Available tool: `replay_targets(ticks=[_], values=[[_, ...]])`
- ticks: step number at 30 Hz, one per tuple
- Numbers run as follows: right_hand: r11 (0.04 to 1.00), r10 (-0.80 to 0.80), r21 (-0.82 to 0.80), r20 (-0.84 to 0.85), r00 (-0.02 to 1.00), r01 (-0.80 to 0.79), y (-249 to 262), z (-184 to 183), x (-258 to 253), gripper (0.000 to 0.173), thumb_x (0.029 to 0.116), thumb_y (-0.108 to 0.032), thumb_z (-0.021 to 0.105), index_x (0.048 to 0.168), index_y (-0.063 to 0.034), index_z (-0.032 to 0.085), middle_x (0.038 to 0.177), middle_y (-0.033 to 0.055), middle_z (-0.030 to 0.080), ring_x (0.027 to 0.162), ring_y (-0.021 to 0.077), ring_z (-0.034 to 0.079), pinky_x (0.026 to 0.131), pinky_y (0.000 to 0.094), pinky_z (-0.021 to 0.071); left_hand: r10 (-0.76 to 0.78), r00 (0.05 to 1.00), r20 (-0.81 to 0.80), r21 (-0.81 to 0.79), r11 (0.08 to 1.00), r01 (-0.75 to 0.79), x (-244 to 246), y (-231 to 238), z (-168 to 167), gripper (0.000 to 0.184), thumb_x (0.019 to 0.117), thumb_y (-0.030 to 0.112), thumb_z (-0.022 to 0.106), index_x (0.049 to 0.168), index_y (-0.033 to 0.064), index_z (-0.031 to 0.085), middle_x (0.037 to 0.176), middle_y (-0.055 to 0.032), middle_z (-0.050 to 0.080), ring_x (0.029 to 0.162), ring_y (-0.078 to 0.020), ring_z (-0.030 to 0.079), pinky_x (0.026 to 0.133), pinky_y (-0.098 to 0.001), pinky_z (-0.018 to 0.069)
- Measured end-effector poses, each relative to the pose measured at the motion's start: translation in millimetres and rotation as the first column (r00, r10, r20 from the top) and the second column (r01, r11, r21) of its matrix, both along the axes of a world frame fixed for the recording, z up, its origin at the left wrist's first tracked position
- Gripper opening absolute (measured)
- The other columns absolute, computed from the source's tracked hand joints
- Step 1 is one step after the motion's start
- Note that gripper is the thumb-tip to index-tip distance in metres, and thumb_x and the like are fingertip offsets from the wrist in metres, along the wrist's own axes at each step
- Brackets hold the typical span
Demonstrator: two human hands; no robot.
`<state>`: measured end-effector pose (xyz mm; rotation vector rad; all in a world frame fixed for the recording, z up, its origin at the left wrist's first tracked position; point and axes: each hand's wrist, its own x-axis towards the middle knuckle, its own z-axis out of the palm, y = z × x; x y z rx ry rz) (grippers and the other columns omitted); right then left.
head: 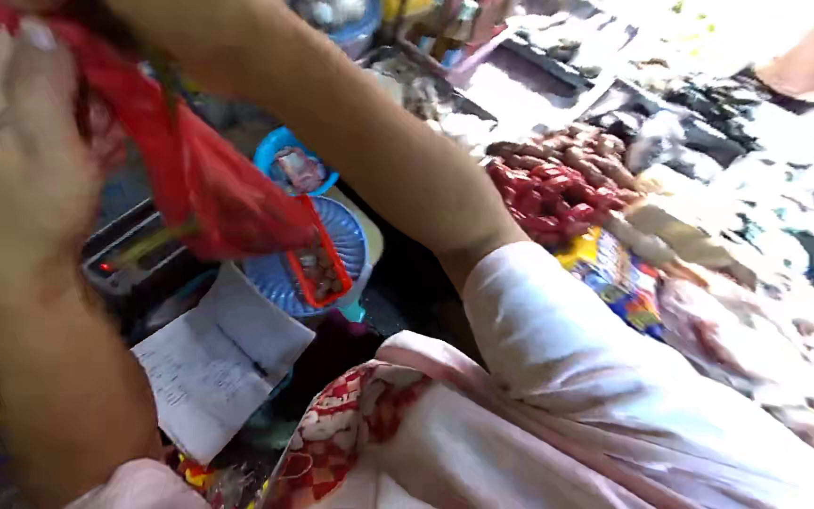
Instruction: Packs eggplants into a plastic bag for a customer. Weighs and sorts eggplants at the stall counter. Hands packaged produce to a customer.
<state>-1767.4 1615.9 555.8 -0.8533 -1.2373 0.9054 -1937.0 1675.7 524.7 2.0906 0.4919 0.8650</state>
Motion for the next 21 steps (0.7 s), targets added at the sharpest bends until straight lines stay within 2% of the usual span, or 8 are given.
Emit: replay_targets(ticks=[2,4,7,12,14,16,19,21], values=[[0.995,-0.073,0.073,0.019,0.997,0.071,-50.6,1.6,-0.1,0.017,0.0899,0.011,0.067,0.074,0.0052,0.064,0.064,0.0071,0.061,0.058,0.0092,0.061,0.053,0.0233,0.0537,-0.172,0.985,0.006,0.093,0.981,0.171,-0.9,-35.6,-23.6,0.026,0.1104,0.045,0.036,0.119,0.0308,0.055,0.091,0.0266,0.059,0.077,0.0149,0.056,0.069,-0.0086,0.0494],[0.977,-0.204,0.091,0.121,0.971,0.194,-102.9,4.0,1.8,0.013,0.0857,0.011,0.07,0.076,0.0046,0.065,0.064,0.0062,0.06,0.059,0.0088,0.06,0.054,0.023,0.0529,-0.258,0.966,-0.012,0.223,0.941,0.254,9.4,-88.7,-34.7,0.041,0.1059,0.051,0.048,0.133,0.0198,0.054,0.112,0.0245,0.061,0.103,0.017,0.056,0.092,-0.0113,0.0488],[0.966,-0.257,0.055,0.214,0.943,0.251,-165.6,-4.5,14.8,0.011,0.0855,0.004,0.075,0.082,0.0035,0.065,0.068,0.0053,0.061,0.064,0.0075,0.062,0.061,0.0233,0.0556,-0.325,0.942,0.081,0.131,0.941,0.313,39.1,-145.7,-52.0,0.015,0.1032,0.021,0.059,0.114,0.0108,0.061,0.101,0.0211,0.063,0.095,0.014,0.059,0.087,-0.0125,0.0525],[0.891,-0.392,-0.164,0.195,0.899,0.424,-251.1,-41.5,70.8,0.014,0.1003,-0.013,0.064,0.107,-0.0005,0.063,0.083,0.0024,0.066,0.068,0.0084,0.066,0.063,0.0267,0.0601,-0.401,0.914,-0.057,0.005,0.916,0.402,53.1,-186.7,-80.0,0.02,0.1071,0.022,0.052,0.111,0.0063,0.063,0.092,0.0105,0.066,0.086,0.0092,0.064,0.08,-0.0152,0.0566],[0.675,-0.644,-0.157,0.35,0.68,0.72,-300.2,-75.9,114.1,0.022,0.0955,-0.02,0.07,0.112,-0.0058,0.065,0.088,-0.0028,0.066,0.072,0.0028,0.061,0.066,0.0236,0.0543,-0.412,0.907,-0.086,0.062,0.907,0.417,41.9,-198.0,-85.2,0.022,0.1067,0.025,0.053,0.105,0.0066,0.063,0.089,0.0093,0.064,0.083,0.0091,0.062,0.076,-0.0147,0.055],[0.421,-0.752,-0.143,0.498,0.433,0.896,-372.2,-126.9,158.3,0.051,0.0925,-0.029,0.075,0.133,-0.0033,0.056,0.112,0.0065,0.067,0.097,0.0107,0.067,0.088,0.033,0.0586,-0.375,0.925,-0.056,0.11,0.919,0.379,17.6,-207.9,-86.7,0.022,0.1062,0.031,0.054,0.105,0.0104,0.063,0.091,0.0102,0.064,0.088,0.0097,0.06,0.079,-0.0143,0.0537],[0.05,-0.593,-0.231,0.776,0.215,0.972,-466.4,-199.4,193.7,0.076,0.0952,-0.043,0.071,0.148,0.0018,0.039,0.132,0.0249,0.061,0.118,0.0335,0.063,0.102,0.0524,0.0521,-0.164,0.986,0.006,0.069,0.984,0.163,-41.7,-230.4,-85.7,0.02,0.105,0.036,0.058,0.12,0.024,0.064,0.104,0.0163,0.066,0.098,0.0094,0.061,0.085,-0.0141,0.0527],[-0.109,-0.37,-0.307,0.895,0.248,0.945,-499.2,-225.6,210.3,0.076,0.096,-0.039,0.069,0.146,0.0103,0.041,0.139,0.038,0.051,0.129,0.05,0.052,0.109,0.0639,0.0406,0.089,0.995,0.046,0.023,0.996,-0.09,-76.0,-256.8,-89.5,0.024,0.1016,0.036,0.064,0.124,0.0304,0.066,0.114,0.0214,0.068,0.106,0.0091,0.062,0.091,-0.0144,0.0529]])
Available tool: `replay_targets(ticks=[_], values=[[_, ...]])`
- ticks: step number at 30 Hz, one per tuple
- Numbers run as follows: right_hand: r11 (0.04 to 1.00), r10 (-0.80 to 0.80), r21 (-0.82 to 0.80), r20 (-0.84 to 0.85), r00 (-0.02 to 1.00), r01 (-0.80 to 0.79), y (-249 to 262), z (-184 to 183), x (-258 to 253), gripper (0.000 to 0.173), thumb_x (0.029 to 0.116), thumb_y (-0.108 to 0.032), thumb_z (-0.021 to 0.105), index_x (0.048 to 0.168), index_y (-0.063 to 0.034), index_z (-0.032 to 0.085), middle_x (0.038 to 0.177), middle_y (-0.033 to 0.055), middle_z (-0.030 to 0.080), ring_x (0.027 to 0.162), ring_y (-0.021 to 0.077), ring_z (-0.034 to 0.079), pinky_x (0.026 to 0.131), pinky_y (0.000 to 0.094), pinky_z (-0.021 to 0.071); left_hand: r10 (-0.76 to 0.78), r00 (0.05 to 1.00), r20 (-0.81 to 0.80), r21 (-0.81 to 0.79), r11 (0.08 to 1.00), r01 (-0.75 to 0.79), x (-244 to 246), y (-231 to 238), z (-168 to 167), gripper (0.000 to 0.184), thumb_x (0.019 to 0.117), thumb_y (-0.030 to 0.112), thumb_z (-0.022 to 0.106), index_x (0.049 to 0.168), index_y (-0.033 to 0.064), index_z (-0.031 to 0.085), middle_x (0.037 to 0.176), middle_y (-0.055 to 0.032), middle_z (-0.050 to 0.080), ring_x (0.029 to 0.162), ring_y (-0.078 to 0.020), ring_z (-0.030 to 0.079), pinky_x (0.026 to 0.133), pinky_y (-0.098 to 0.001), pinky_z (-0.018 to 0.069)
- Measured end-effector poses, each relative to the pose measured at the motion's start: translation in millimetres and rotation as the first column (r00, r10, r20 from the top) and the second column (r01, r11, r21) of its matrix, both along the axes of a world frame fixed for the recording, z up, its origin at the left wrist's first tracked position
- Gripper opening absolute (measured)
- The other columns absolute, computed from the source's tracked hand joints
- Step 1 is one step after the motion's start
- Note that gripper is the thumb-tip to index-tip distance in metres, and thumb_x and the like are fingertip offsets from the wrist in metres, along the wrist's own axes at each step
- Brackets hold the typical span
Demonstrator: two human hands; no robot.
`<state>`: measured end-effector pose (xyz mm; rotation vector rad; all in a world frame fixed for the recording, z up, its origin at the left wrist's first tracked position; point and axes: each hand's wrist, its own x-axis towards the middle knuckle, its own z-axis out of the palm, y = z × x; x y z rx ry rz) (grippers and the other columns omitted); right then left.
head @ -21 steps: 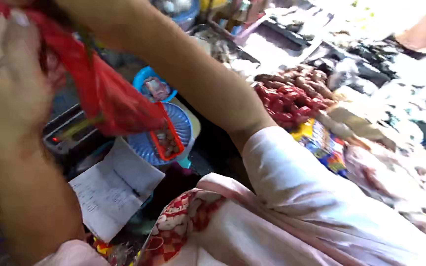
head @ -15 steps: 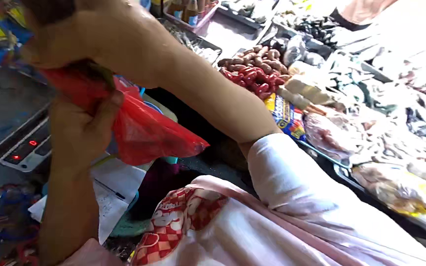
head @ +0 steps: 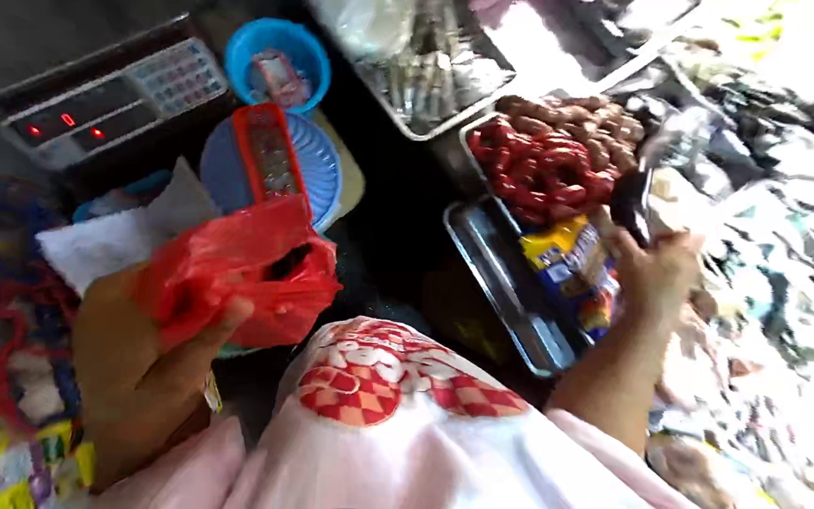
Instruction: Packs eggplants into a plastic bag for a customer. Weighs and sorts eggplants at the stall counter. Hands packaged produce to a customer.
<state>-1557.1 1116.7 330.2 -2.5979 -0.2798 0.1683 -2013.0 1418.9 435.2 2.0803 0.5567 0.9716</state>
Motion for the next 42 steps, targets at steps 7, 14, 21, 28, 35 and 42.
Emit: replay_targets(ticks=[7,14,21,28,35,42], values=[[0.986,0.164,-0.05,0.279,0.946,-0.157,54.1,45.1,-16.3,0.069,0.0972,-0.041,0.063,0.137,0.0147,0.053,0.144,0.0462,0.04,0.137,0.0606,0.037,0.116,0.0638,0.0299,0.465,0.876,-0.131,0.242,0.872,-0.427,-65.8,-43.6,-14.3,0.031,0.0981,0.046,0.066,0.109,0.0175,0.071,0.101,0.0097,0.071,0.099,0.0053,0.064,0.087,-0.0195,0.0542],[0.178,0.942,0.107,0.269,0.201,-0.978,308.5,-3.1,-145.6,0.024,0.0973,-0.014,0.065,0.113,0.0005,0.074,0.121,0.03,0.064,0.122,0.051,0.055,0.104,0.0663,0.0429,0.569,0.81,-0.141,0.239,0.814,-0.53,-78.6,-68.4,-23.0,0.027,0.1023,0.037,0.063,0.102,0.0101,0.069,0.095,0.0066,0.07,0.094,0.0083,0.063,0.085,-0.0156,0.0525],[-0.154,0.988,-0.324,-0.027,-0.154,-0.933,433.1,-52.0,-202.5,0.023,0.0943,-0.016,0.067,0.113,-0.0054,0.075,0.141,0.0219,0.057,0.142,0.0444,0.039,0.111,0.0646,0.0318,0.592,0.779,-0.205,-0.311,0.715,-0.626,-69.7,-76.8,-37.5,0.021,0.1063,0.023,0.052,0.094,0.0165,0.067,0.079,0.0222,0.064,0.072,0.0158,0.058,0.067,-0.0079,0.0501],[-0.177,0.984,-0.27,-0.06,-0.167,-0.946,426.8,-70.6,-210.4,0.018,0.0942,-0.011,0.067,0.107,-0.0021,0.075,0.132,0.0191,0.064,0.136,0.043,0.047,0.11,0.0652,0.0322,0.551,0.816,0.176,-0.938,0.345,-0.031,-59.8,-66.8,-44.5,0.053,0.1123,0.036,0.026,0.089,0.0196,0.071,0.065,0.0042,0.069,0.054,-0.0048,0.067,0.054,-0.0205,0.0584],[-0.217,0.956,-0.341,-0.264,-0.128,-0.915,438.5,-60.9,-217.7,0.045,0.089,-0.021,0.079,0.123,0.0067,0.067,0.141,0.0313,0.054,0.14,0.0512,0.04,0.109,0.0729,0.0285,0.557,0.756,0.344,-0.927,0.074,0.368,-40.3,-50.8,-49.8,0.072,0.1093,0.053,0.009,0.127,0.0084,0.062,0.119,-0.0132,0.074,0.099,-0.0255,0.076,0.082,-0.0369,0.0637],[0.155,0.986,0.618,-0.142,0.085,-0.771,398.7,-10.7,-200.7,0.016,0.0916,-0.001,0.052,0.108,0.0007,0.054,0.101,0.0094,0.064,0.083,0.0179,0.067,0.074,0.0371,0.0598,0.579,0.755,0.309,-0.93,0.017,0.368,-18.0,-37.4,-50.6,0.073,0.1101,0.05,0.006,0.141,0.0041,0.052,0.137,-0.0162,0.063,0.118,-0.0288,0.068,0.096,-0.0421,0.0581]])
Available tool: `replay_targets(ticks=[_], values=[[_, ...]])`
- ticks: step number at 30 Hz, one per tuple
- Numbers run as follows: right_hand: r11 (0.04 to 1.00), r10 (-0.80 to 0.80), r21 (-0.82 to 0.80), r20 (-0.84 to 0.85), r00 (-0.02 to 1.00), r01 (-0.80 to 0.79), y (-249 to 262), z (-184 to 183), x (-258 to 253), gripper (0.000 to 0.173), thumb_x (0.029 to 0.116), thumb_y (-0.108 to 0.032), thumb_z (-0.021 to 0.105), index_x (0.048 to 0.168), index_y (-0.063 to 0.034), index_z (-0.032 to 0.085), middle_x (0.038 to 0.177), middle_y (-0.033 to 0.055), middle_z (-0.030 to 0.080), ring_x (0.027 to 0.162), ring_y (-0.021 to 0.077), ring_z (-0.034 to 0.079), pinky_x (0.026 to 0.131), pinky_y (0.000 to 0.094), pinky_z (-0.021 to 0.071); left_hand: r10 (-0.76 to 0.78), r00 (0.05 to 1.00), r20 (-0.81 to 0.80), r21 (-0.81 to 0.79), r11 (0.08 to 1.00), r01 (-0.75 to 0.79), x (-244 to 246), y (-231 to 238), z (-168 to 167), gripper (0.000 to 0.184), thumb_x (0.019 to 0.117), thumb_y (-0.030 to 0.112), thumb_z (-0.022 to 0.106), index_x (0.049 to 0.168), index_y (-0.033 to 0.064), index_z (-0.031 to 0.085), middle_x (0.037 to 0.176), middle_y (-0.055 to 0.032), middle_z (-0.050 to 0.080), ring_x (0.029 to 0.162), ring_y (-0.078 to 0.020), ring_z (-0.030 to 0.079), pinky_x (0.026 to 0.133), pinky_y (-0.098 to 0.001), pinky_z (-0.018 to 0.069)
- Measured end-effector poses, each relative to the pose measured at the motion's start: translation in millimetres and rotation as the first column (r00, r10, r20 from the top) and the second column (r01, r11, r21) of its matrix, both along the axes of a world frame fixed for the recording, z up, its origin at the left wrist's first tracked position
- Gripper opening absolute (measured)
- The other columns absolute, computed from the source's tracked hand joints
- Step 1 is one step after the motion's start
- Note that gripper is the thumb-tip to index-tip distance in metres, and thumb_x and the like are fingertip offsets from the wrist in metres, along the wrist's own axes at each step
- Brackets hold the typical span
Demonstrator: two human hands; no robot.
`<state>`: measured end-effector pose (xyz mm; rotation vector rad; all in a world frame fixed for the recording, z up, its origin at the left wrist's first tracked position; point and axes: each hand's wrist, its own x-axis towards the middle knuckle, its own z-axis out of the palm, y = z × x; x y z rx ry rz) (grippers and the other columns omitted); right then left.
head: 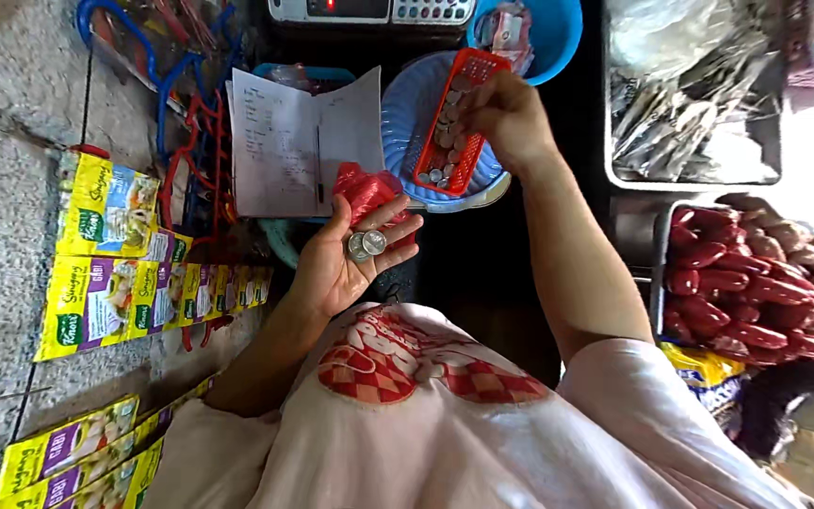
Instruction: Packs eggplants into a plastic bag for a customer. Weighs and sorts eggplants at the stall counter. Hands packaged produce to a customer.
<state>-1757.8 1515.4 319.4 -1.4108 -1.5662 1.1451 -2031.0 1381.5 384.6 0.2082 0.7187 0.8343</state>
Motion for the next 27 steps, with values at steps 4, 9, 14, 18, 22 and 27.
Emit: replay_targets(ticks=[4,9,14,18,22,27], values=[[0.96,0.225,0.198,-0.135,0.965,-0.196,-72.4,63.4,-48.5,0.018,0.0985,-0.016,0.054,0.102,-0.0047,0.067,0.085,-0.0042,0.066,0.072,0.0018,0.06,0.066,0.0225,0.0514,0.038,0.999,0.026,-0.032,0.999,-0.037,7.4,3.4,-0.9,0.065,0.1115,0.047,0.012,0.138,0.0046,0.054,0.132,-0.0146,0.065,0.116,-0.0262,0.068,0.098,-0.0403,0.0573],[0.681,0.113,0.544,0.584,0.804,-0.491,-125.8,63.4,-93.8,0.03,0.0914,-0.033,0.07,0.095,-0.003,0.074,0.087,0.0134,0.07,0.078,0.0301,0.07,0.059,0.0429,0.0552,0.08,0.992,0.093,-0.037,0.996,-0.076,10.5,2.7,-5.3,0.053,0.1112,0.047,0.022,0.119,0.0109,0.06,0.106,-0.0081,0.07,0.097,-0.0157,0.071,0.085,-0.0308,0.0599],[0.645,0.076,0.557,0.634,0.769,-0.523,-130.3,61.0,-96.6,0.021,0.0968,-0.017,0.062,0.088,-0.001,0.071,0.082,0.0131,0.069,0.074,0.0298,0.069,0.054,0.0388,0.0521,0.086,0.996,0.018,-0.11,0.99,-0.083,16.3,3.6,-7.7,0.043,0.1109,0.044,0.03,0.117,0.0135,0.059,0.103,-0.0063,0.069,0.095,-0.0144,0.07,0.084,-0.0295,0.0596],[0.595,0.01,0.597,0.663,0.748,-0.537,-138.6,55.7,-103.0,0.02,0.0973,-0.011,0.057,0.091,0.0014,0.071,0.084,0.0142,0.07,0.078,0.0301,0.07,0.057,0.0382,0.0517,0.012,1.0,0.024,-0.086,0.996,-0.01,16.9,3.6,-10.3,0.054,0.1116,0.046,0.024,0.128,0.0083,0.059,0.118,-0.0107,0.07,0.109,-0.0178,0.069,0.092,-0.0319,0.0572],[0.568,-0.075,0.629,0.682,0.727,-0.531,-136.7,49.7,-101.2,0.019,0.0951,-0.009,0.057,0.085,0.0013,0.069,0.075,0.0127,0.065,0.068,0.0288,0.064,0.051,0.037,0.0445,0.002,1.0,0.005,-0.126,0.992,-0.001,22.7,4.0,-9.6,0.048,0.1111,0.045,0.029,0.115,0.0115,0.062,0.106,-0.0069,0.07,0.102,-0.0151,0.069,0.089,-0.031,0.0573],[0.683,0.059,0.623,0.474,0.878,-0.382,-125.8,43.1,-80.4,0.024,0.095,-0.016,0.057,0.089,0.0009,0.072,0.076,0.0114,0.065,0.068,0.0242,0.066,0.055,0.0362,0.0514,-0.081,0.995,-0.051,-0.044,0.996,0.078,22.2,4.6,-10.2,0.051,0.1116,0.045,0.022,0.121,0.0112,0.058,0.104,-0.0052,0.07,0.097,-0.0164,0.07,0.091,-0.0341,0.058]])
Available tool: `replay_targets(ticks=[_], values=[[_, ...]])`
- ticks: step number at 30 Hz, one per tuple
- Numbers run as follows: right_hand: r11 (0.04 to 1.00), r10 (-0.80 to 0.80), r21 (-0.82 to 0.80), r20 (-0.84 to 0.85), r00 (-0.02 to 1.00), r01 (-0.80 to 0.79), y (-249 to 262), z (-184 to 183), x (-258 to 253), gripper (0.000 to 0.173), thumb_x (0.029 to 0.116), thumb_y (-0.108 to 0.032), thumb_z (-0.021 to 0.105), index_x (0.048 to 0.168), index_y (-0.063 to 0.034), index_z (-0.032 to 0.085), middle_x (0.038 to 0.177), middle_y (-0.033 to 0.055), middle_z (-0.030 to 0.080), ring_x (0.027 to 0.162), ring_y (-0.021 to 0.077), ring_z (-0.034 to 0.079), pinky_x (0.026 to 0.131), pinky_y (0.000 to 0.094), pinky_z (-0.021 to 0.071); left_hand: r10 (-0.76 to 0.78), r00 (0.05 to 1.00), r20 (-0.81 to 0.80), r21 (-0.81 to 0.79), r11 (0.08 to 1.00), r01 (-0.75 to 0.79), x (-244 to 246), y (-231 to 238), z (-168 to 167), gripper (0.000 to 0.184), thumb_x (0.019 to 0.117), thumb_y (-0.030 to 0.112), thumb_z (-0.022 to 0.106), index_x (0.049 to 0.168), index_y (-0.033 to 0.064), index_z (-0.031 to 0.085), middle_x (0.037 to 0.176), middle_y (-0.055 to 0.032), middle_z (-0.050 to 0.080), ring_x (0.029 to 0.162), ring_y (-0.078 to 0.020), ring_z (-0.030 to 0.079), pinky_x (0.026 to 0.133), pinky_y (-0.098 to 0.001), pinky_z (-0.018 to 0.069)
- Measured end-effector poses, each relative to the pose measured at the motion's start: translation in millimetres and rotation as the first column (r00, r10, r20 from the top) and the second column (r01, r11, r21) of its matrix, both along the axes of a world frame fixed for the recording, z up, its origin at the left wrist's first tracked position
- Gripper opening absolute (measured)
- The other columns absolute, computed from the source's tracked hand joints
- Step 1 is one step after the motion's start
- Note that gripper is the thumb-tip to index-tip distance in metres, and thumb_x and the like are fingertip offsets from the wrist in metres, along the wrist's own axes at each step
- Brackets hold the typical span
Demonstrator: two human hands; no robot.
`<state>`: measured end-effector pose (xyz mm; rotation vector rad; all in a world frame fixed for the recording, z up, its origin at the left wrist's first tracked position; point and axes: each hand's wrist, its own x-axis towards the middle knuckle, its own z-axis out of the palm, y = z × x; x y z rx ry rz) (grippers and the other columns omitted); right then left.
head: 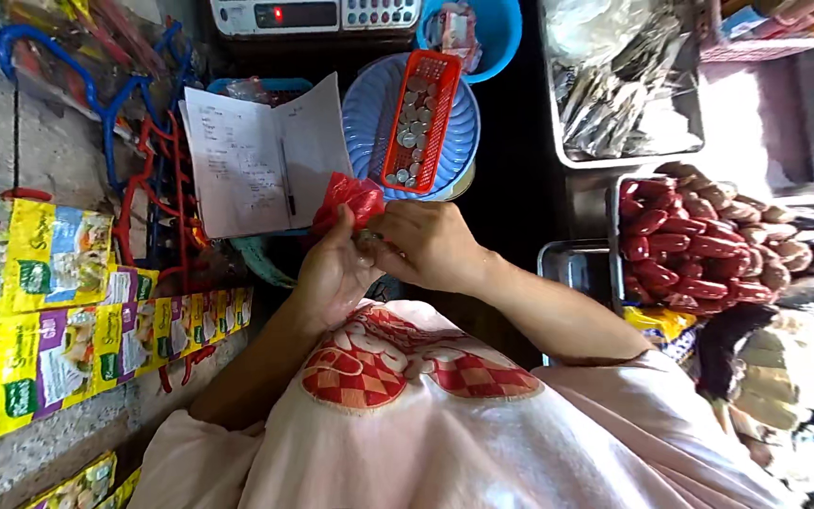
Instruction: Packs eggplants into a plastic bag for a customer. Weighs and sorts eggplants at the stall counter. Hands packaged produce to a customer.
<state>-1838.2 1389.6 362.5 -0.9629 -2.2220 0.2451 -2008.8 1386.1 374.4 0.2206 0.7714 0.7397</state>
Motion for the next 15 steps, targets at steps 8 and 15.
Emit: replay_targets(ticks=[8,15], values=[[0.817,-0.407,-0.279,0.341,0.848,0.504,65.5,-59.7,67.0,0.028,0.0981,-0.02,0.061,0.105,0.0045,0.073,0.104,0.0243,0.072,0.096,0.0442,0.071,0.078,0.0638,0.055,-0.064,0.89,-0.452,0.458,0.839,0.294,-32.3,-0.5,-0.7,0.05,0.1126,0.026,0.019,0.107,0.0057,0.064,0.082,-0.0034,0.077,0.079,-0.0153,0.075,0.086,-0.0338,0.061],[0.567,-0.47,-0.634,0.276,0.839,0.526,73.7,-42.8,78.3,0.048,0.1027,-0.031,0.057,0.137,0.0025,0.052,0.129,0.0263,0.061,0.114,0.043,0.064,0.092,0.0636,0.0509,0.319,0.343,-0.883,0.383,0.07,0.921,-47.6,18.5,47.3,0.051,0.1077,0.037,0.045,0.073,0.0056,0.066,0.062,-0.0018,0.062,0.062,-0.0165,0.062,0.066,-0.0408,0.0518]])
